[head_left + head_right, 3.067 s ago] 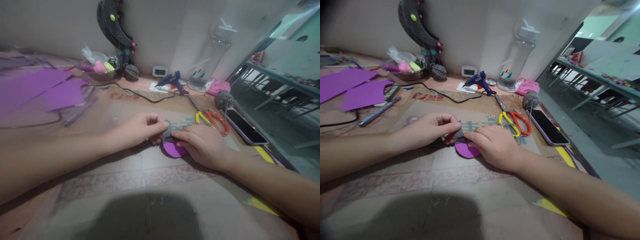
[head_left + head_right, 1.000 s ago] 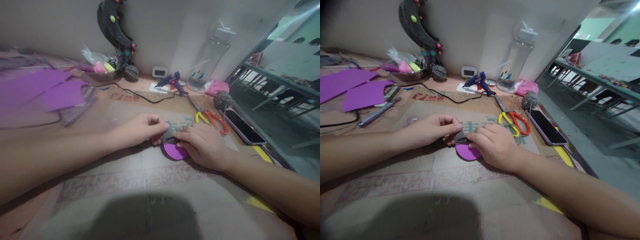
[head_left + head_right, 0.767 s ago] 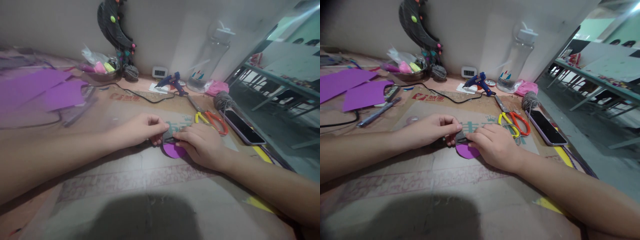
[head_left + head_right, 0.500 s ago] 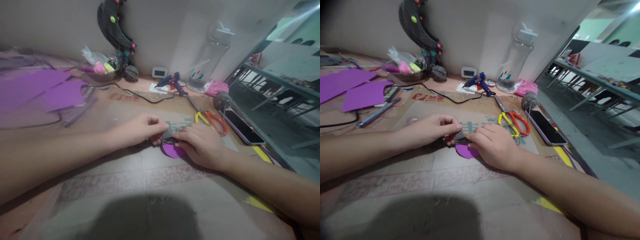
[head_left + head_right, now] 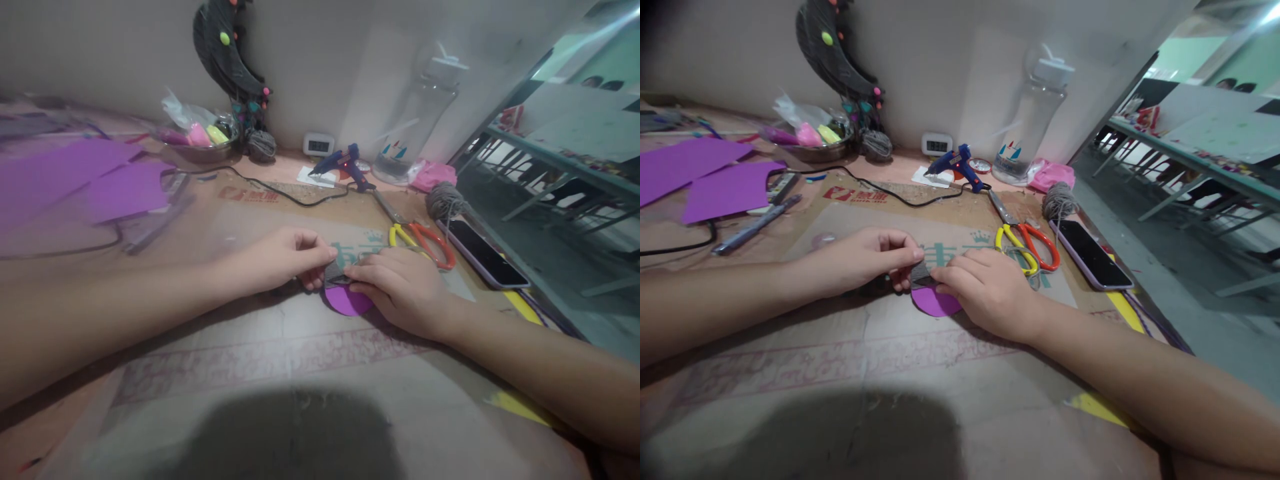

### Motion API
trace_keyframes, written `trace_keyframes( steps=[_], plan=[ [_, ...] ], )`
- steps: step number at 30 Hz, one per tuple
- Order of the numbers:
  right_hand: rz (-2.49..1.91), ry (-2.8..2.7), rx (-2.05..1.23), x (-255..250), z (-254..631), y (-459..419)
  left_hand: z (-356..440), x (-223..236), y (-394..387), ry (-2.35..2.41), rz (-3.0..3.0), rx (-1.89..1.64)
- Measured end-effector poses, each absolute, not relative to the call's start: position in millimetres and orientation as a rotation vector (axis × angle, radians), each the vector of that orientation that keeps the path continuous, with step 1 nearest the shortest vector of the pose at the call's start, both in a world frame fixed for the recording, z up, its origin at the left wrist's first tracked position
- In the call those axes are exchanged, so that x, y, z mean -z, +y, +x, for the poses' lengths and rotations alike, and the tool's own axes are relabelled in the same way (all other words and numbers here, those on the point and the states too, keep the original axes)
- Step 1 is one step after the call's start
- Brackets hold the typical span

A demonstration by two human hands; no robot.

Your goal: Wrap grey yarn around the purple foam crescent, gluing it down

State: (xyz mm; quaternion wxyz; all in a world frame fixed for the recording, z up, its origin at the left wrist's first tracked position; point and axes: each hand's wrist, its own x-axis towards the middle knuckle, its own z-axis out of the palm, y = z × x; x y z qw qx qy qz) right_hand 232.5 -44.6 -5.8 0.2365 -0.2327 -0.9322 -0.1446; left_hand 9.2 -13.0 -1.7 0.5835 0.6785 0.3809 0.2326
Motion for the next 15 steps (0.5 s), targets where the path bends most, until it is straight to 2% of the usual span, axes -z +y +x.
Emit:
trace_keyframes(
  steps=[15],
  plan=[
    [-0.707,-2.513,0.372,3.0,230.3,-46.7,9.2,1.0,-13.9,0.895,1.612,-0.561]
  ],
)
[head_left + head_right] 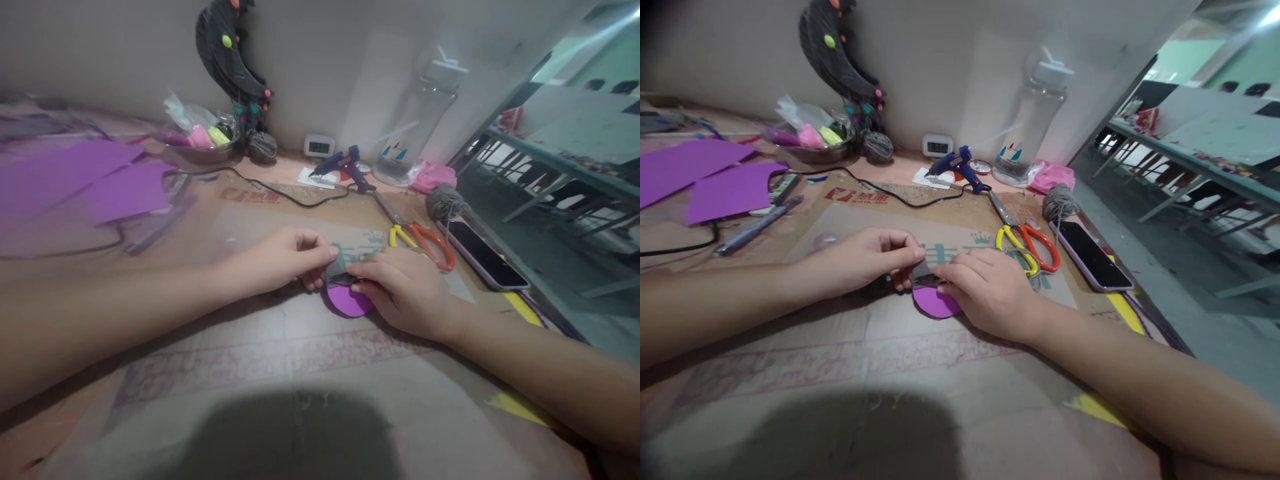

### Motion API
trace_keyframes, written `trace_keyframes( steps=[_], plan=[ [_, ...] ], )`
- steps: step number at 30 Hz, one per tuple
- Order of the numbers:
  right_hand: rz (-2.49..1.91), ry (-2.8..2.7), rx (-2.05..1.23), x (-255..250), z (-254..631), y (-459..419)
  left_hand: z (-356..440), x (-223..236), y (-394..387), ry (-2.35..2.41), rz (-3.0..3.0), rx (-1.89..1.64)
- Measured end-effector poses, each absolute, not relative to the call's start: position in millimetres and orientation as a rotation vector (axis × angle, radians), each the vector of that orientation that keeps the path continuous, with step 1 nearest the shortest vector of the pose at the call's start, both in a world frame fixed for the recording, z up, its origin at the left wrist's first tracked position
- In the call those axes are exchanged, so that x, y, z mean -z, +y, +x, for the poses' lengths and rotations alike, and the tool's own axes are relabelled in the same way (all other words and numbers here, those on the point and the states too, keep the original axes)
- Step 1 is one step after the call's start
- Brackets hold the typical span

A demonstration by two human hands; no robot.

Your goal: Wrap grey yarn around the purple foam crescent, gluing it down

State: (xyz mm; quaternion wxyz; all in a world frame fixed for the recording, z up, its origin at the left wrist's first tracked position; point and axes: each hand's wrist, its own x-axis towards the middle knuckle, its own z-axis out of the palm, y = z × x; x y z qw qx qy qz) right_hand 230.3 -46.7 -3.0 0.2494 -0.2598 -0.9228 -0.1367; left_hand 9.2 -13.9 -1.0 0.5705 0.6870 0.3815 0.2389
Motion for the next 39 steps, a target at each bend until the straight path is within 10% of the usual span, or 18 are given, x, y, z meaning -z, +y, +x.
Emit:
trace_keyframes(
  steps=[39],
  plan=[
    [-0.781,-2.533,0.324,3.7,235.2,-47.3,10.2,1.8,-13.8,0.889,1.584,-0.559]
  ],
)
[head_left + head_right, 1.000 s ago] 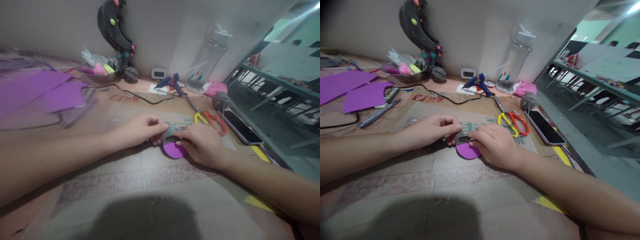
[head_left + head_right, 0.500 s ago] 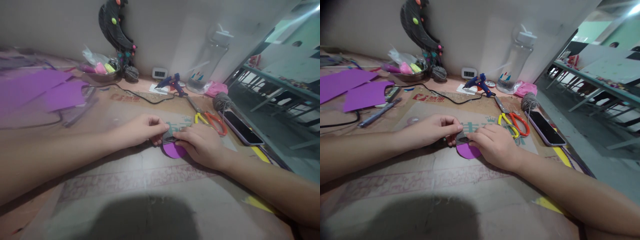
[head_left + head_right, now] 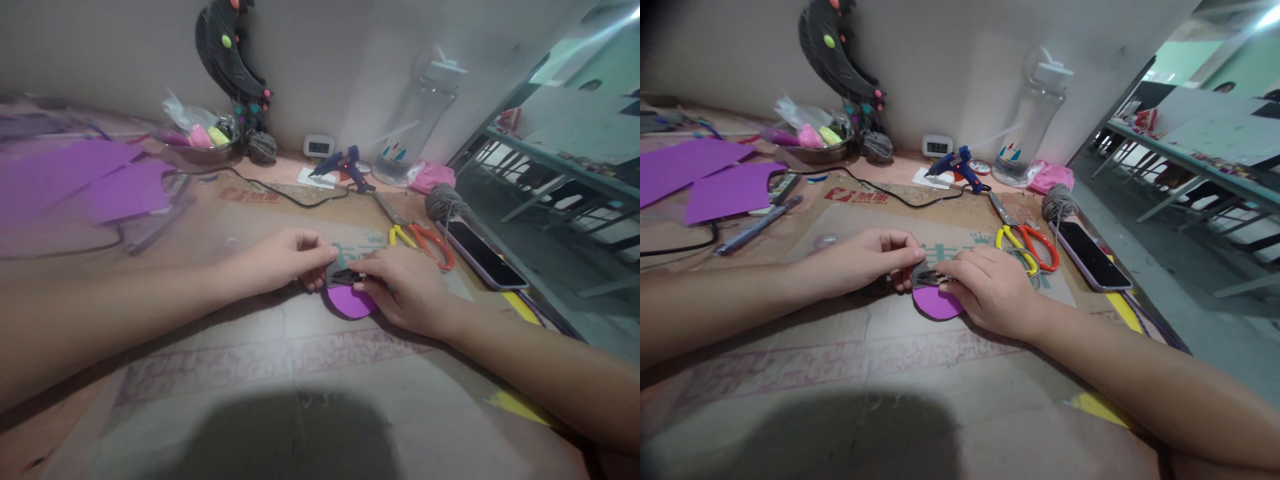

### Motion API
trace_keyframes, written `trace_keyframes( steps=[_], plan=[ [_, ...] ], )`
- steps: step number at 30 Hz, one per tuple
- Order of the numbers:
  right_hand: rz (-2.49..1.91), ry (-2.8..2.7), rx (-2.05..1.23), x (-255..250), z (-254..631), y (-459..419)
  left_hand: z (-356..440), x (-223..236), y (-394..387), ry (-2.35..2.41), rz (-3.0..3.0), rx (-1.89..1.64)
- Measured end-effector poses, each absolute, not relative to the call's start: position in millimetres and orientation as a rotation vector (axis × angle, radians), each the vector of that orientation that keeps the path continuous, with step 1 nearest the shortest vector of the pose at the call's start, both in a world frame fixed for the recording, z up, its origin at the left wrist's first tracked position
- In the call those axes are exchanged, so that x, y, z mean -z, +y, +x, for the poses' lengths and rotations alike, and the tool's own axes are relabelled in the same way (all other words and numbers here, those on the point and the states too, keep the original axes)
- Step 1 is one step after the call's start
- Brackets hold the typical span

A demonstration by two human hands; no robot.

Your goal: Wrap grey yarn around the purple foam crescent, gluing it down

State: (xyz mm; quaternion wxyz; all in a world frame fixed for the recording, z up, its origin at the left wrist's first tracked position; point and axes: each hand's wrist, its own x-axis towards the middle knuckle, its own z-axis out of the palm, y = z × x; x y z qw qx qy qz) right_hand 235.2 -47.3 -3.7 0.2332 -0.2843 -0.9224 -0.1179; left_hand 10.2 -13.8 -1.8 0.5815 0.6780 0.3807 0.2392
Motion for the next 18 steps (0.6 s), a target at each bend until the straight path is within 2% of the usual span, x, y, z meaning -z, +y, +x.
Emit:
trace_keyframes(
  steps=[18],
  plan=[
    [-0.722,-2.547,0.386,2.0,230.7,-45.6,8.6,3.7,-12.8,0.905,1.618,-0.548]
  ],
)
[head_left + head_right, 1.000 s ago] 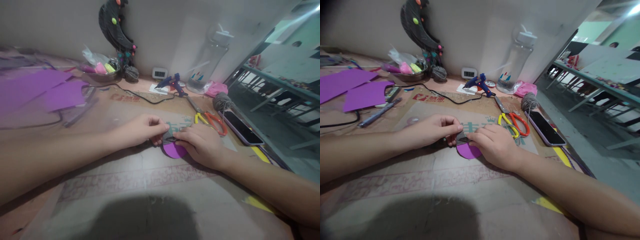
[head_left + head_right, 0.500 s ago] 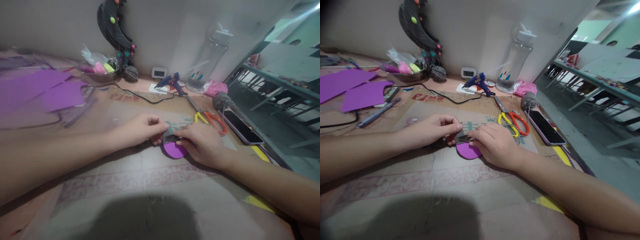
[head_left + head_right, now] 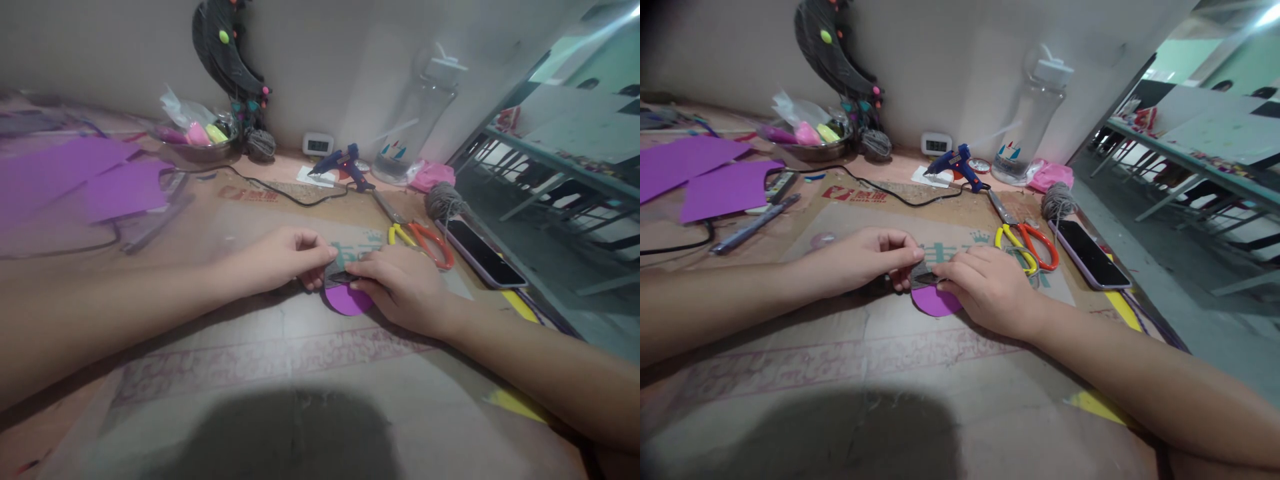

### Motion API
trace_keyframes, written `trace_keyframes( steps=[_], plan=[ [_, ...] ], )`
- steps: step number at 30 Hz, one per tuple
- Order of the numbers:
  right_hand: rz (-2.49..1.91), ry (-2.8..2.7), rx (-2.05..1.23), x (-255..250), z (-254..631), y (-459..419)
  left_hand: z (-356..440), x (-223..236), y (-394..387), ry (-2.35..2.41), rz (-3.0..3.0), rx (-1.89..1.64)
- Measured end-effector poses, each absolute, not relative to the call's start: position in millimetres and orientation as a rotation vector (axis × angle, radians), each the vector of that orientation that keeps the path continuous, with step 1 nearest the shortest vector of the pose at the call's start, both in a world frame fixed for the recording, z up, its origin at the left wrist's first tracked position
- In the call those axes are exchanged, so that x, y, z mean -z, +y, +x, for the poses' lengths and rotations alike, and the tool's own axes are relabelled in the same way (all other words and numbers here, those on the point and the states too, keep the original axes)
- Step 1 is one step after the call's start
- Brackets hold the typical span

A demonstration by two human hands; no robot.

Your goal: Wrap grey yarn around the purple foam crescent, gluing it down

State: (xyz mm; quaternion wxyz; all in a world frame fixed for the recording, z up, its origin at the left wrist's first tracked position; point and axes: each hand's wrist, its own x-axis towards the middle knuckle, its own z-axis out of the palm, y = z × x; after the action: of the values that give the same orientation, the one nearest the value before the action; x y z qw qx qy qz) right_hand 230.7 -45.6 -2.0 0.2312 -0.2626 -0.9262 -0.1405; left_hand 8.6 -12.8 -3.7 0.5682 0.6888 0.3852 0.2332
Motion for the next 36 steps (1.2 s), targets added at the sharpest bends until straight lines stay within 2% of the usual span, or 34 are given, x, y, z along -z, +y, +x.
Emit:
trace_keyframes(
  steps=[22,36],
  plan=[
    [-0.782,-2.543,0.279,2.3,234.0,-46.9,7.9,2.6,-13.8,0.887,1.604,-0.549],
    [-0.755,-2.54,0.327,2.1,231.9,-46.8,8.9,2.4,-14.2,0.904,1.598,-0.544]
  ],
)
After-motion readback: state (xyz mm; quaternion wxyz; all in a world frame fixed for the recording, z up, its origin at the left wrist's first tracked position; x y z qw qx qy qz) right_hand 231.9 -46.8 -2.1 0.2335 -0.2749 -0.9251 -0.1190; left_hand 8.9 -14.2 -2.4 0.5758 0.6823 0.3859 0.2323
